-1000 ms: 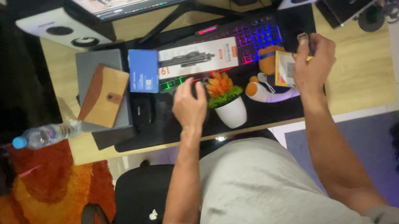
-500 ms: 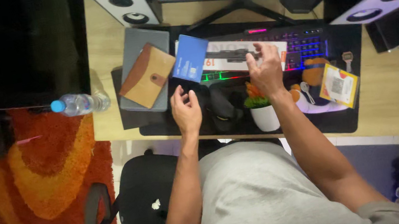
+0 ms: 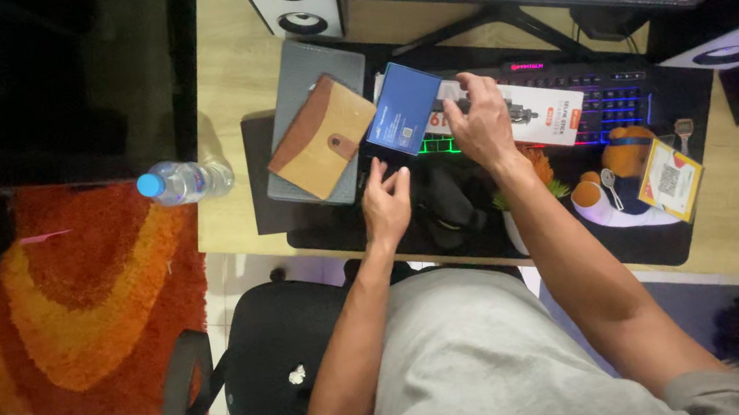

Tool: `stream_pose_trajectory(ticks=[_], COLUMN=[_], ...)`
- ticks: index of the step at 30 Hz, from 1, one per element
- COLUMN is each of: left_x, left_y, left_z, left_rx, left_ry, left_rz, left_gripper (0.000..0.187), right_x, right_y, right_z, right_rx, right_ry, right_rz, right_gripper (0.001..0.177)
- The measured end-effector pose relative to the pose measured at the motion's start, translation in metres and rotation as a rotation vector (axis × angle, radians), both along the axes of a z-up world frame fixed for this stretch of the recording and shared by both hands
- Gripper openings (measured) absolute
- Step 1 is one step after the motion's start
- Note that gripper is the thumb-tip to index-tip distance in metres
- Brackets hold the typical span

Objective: The person moves a chair, sits at a desk, and wipes two product boxes with a cloth. They then place the boxes on a shelf above the desk.

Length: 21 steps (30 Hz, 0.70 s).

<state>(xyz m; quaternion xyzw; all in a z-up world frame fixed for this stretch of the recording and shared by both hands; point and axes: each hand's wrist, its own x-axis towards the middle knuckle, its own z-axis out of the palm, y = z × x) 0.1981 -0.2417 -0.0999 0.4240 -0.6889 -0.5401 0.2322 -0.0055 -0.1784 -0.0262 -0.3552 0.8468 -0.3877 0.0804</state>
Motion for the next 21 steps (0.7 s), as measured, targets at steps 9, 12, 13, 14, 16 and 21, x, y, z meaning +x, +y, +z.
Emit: stream_pose_trajectory(ticks=[9,12,13,14,16,21], left_x=[-0.021,-0.025,-0.025,-0.026,-0.027,-0.028], left_y=[-0.018,-0.020,-0.022,-0.023,-0.026,-0.031], left_z=[-0.013,-0.009,-0.006,-0.003,0.002,-0.005], left_rx=[0.232,0.309,0.340,0.372,0.406,0.431], left_ry=[-0.031,0.059,0.024,-0.012,-0.005,0.068], left_rz=[0.030,0.062,0.064,0.065,0.072,0.060], left_gripper=[0.081,0.084,0.085,0.085,0.085,0.082], right_x=[0.006,0.007,0.007,0.007,0.008,0.008], right_y=[-0.026,-0.031,-0.032,-0.033,-0.035,-0.039], right_z=[-0.014,-0.017,-0.018,-0.018,-0.020,-0.025], right_rx=[0.101,0.104,0.113,0.124,0.137,0.145], right_ry=[0.013,0.073,0.065,0.057,0.046,0.045], right_rz=[0.026,0.033,0.032,0.032,0.026,0.009], right_gripper=[0.050,0.052,0.053,0.054,0.054,0.055])
